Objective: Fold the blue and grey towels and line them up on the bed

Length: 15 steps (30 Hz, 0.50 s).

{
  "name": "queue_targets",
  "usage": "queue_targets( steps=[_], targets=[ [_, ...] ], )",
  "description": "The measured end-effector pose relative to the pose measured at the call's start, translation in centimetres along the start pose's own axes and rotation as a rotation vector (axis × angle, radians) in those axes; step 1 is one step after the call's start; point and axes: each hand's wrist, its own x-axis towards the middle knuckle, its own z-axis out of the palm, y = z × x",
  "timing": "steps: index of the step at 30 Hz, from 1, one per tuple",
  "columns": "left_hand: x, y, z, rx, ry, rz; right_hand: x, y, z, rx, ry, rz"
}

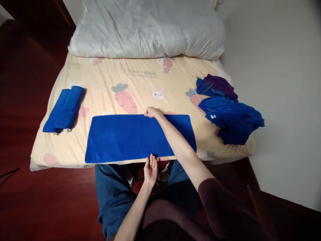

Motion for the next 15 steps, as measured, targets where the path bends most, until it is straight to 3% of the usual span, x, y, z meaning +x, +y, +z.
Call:
queue_targets(
  steps=[5,10,15],
  targets=[
    [-1.0,0.0,0.0,0.064,0.019,0.04,0.2,0.1,-0.7,0.167,-0.027,0.037],
    [-2.9,0.6,0.2,0.03,0.024,0.047,-1.1,0.1,-2.2,0.253,0.103,-0.016],
    [-5.9,1.4,1.3,0.05,-0.038,0.11,-4.7,-0.9,-5.3,0.351,0.225,-0.144]
  ],
)
